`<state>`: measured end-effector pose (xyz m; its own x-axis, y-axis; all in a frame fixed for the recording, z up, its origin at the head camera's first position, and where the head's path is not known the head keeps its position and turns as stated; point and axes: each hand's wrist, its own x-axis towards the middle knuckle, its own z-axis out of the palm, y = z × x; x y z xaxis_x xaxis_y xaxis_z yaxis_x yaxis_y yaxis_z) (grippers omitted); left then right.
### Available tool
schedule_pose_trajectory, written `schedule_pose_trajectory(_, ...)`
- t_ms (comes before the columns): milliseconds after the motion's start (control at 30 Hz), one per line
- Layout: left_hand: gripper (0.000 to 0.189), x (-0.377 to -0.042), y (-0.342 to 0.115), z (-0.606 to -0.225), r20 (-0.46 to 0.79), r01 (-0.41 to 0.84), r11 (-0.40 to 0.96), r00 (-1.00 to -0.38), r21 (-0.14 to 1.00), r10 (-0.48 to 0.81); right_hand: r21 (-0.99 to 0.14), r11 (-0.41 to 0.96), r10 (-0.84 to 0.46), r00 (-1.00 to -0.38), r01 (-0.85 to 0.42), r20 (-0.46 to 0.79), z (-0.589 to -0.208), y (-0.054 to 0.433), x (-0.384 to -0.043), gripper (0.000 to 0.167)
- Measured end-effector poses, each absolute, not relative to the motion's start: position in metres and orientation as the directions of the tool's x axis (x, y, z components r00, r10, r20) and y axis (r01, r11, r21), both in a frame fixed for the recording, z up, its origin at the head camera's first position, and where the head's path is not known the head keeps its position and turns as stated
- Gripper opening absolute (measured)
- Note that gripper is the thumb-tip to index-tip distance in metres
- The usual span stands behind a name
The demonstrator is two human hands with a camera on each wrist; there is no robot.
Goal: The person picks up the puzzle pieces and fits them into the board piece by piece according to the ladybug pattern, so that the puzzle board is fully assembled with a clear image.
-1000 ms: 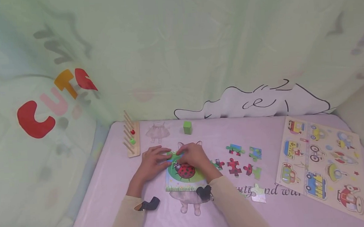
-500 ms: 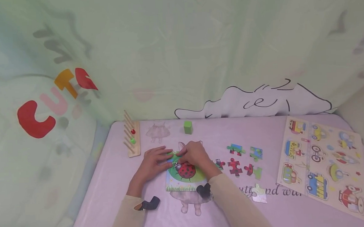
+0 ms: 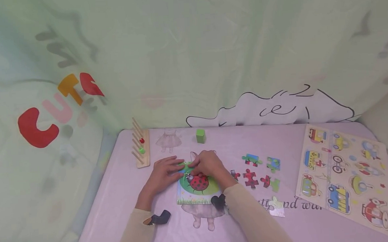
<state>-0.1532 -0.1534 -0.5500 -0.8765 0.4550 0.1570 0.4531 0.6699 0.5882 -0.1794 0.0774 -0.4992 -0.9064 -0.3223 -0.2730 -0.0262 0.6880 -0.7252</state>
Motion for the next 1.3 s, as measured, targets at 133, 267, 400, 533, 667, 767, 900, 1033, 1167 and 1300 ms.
schedule_pose_trajectory(133,0.035,-0.153,-0.155,-0.550,0.164,0.467,0.649,-0.866,0.601,0.472,-0.713,0.701,-0.304,-0.909,-0.011,-0.284,-0.500,0.075,-0.180,0.021)
schedule_pose_trajectory(267,0.031,-0.152,-0.156,-0.548,0.175,0.483,0.623,-0.854,0.615,0.490,-0.713,0.701,-0.289,-0.912,0.005,-0.291,-0.500,0.073,-0.181,0.020)
schedule_pose_trajectory(400,0.029,-0.151,-0.155,-0.549,0.191,0.493,0.628,-0.852,0.602,0.487,-0.721,0.693,-0.292,-0.909,0.014,-0.298,-0.499,0.072,-0.180,0.020)
schedule_pose_trajectory(533,0.028,-0.151,-0.155,-0.550,0.202,0.496,0.642,-0.856,0.585,0.476,-0.715,0.699,-0.313,-0.905,-0.014,-0.288,-0.498,0.073,-0.179,0.019)
schedule_pose_trajectory(667,0.028,-0.151,-0.154,-0.551,0.201,0.490,0.650,-0.860,0.580,0.469,-0.691,0.714,-0.366,-0.900,-0.109,-0.237,-0.498,0.078,-0.178,0.021)
schedule_pose_trajectory(767,0.028,-0.151,-0.154,-0.551,0.196,0.488,0.648,-0.860,0.584,0.472,-0.676,0.717,-0.407,-0.890,-0.172,-0.205,-0.498,0.085,-0.178,0.023)
schedule_pose_trajectory(900,0.027,-0.150,-0.152,-0.549,0.203,0.495,0.639,-0.855,0.589,0.476,-0.694,0.696,-0.424,-0.886,-0.185,-0.189,-0.495,0.099,-0.174,0.025)
schedule_pose_trajectory(1033,0.026,-0.149,-0.152,-0.550,0.219,0.503,0.631,-0.852,0.591,0.475,-0.703,0.690,-0.392,-0.906,-0.174,-0.161,-0.491,0.117,-0.169,0.026)
schedule_pose_trajectory(1167,0.026,-0.150,-0.152,-0.552,0.221,0.499,0.636,-0.856,0.588,0.467,-0.693,0.703,-0.341,-0.931,-0.159,-0.133,-0.488,0.140,-0.166,0.028)
schedule_pose_trajectory(1300,0.027,-0.151,-0.152,-0.553,0.211,0.490,0.646,-0.861,0.585,0.462,-0.663,0.740,-0.254,-0.960,-0.115,-0.118,-0.482,0.166,-0.165,0.028)
